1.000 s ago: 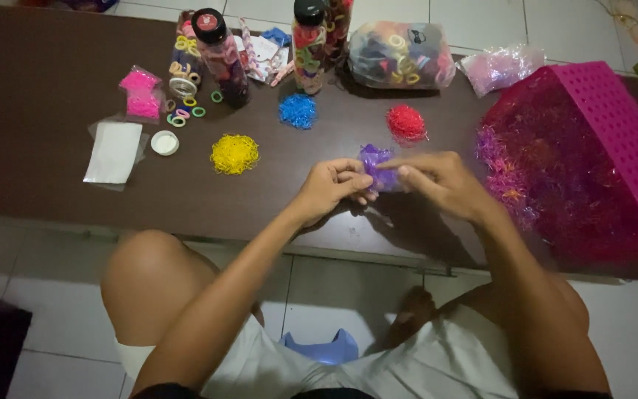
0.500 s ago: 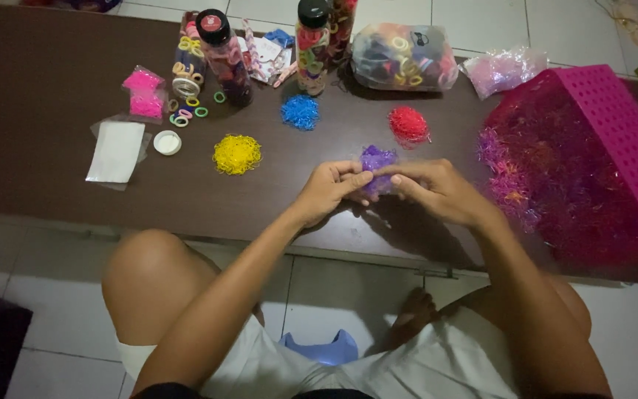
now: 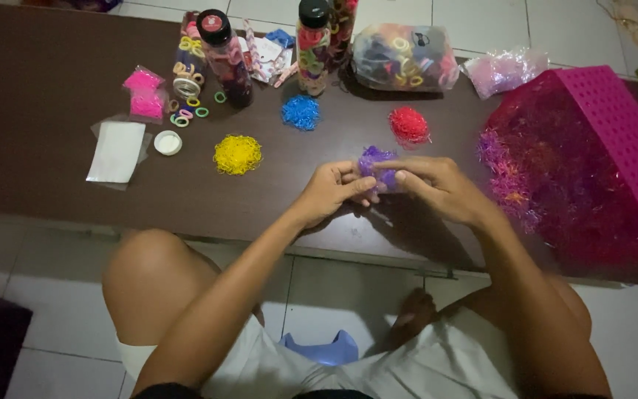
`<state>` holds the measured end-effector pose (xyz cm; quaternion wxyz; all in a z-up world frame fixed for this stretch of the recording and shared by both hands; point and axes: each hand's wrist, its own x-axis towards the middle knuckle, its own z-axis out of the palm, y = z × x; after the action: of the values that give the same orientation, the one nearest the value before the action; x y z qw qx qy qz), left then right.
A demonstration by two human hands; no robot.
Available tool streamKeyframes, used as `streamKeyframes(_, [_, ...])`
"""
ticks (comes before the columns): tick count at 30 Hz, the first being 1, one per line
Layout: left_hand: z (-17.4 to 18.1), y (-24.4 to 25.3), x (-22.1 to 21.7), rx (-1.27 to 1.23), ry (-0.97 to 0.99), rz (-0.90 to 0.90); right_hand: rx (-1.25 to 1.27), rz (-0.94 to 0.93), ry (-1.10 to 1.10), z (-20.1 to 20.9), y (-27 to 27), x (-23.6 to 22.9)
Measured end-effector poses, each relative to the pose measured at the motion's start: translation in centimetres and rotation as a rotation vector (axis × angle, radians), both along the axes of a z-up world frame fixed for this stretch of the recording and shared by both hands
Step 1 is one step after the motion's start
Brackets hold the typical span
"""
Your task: The person is sorting small purple rubber bands and placing them into a small plastic bag on a workshop table.
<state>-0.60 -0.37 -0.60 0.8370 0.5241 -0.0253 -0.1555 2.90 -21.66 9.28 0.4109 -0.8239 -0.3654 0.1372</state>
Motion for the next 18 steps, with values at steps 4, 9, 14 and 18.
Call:
streamKeyframes(4, [0.2, 0.0, -0.3, 0.018, -0.080, 0.000, -0.023, 0.031, 0.053, -1.2, -0.5, 0.3])
streamKeyframes(9, [0.7, -1.3, -1.9, 0.821, -0.743, 0.207, -0.108, 0.019, -0.066, -1.4, -0.3, 0.4])
streamKeyframes(14, [-0.2, -1.4, -1.5, 0.994, -0.888, 0.359, -0.176, 0.083, -0.140, 0.5, 0.2, -0.7])
streamKeyframes(18, [0.0, -1.1, -1.4, 0.897, -0.673, 0.454, 0.424, -0.131, 0.266, -5.2, -2.7, 2.4])
